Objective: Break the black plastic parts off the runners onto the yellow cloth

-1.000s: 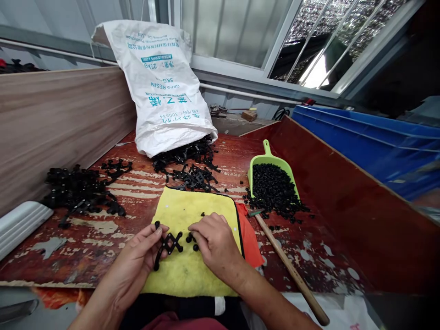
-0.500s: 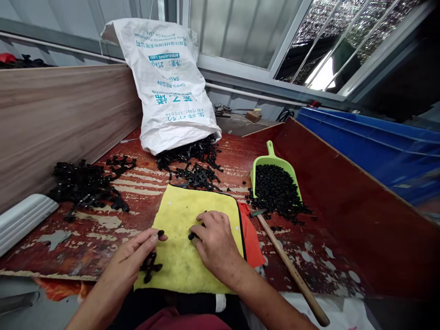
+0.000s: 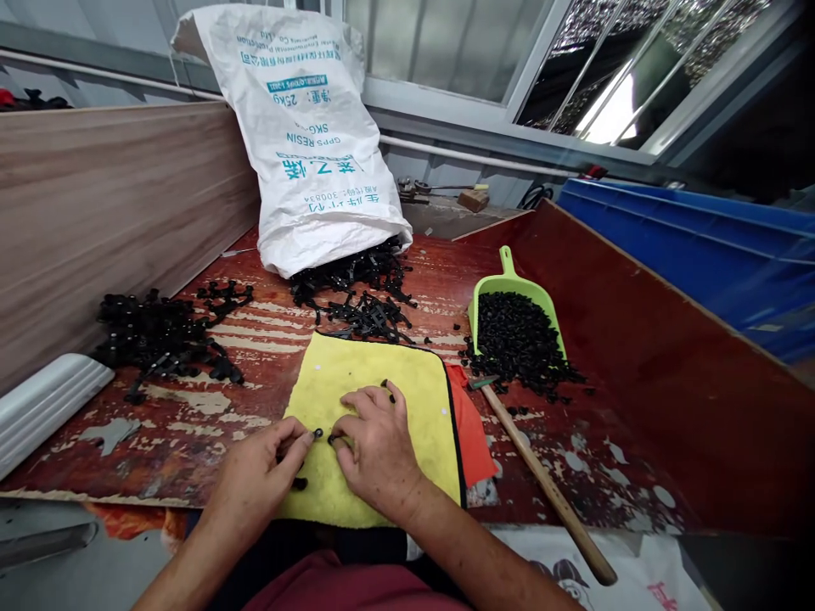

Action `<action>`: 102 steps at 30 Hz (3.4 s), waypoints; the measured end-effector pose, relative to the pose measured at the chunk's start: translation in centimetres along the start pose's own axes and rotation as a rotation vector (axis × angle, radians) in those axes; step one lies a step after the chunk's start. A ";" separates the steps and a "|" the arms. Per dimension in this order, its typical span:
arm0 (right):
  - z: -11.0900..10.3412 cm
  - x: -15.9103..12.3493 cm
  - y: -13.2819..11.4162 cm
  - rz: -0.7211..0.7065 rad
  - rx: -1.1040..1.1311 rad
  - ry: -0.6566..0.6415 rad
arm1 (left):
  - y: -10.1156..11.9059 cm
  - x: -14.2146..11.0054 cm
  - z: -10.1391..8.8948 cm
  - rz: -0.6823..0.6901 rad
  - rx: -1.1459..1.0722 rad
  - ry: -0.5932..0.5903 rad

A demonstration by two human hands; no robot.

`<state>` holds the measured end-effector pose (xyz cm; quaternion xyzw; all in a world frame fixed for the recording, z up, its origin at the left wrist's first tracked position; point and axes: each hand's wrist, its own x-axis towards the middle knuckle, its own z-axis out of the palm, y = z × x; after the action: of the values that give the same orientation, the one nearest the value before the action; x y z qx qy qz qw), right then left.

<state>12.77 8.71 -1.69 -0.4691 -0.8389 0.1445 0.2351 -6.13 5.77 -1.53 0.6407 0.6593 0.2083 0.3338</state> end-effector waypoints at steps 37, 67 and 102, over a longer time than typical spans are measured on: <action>-14.0 -14.5 16.2 0.881 -0.011 -0.194 | 2.6 1.1 -0.2 -0.028 0.252 -0.053; -6.4 -8.7 2.6 0.095 -0.037 -0.123 | 0.9 1.2 0.9 0.031 -0.011 -0.007; -2.3 -3.4 3.6 -0.103 -0.204 0.068 | -6.0 1.8 -8.0 -0.010 0.033 0.403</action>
<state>18.12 7.69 -2.32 -0.4515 -0.8637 0.0302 0.2219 -15.90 8.20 -0.55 0.5881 0.7193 0.3197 0.1858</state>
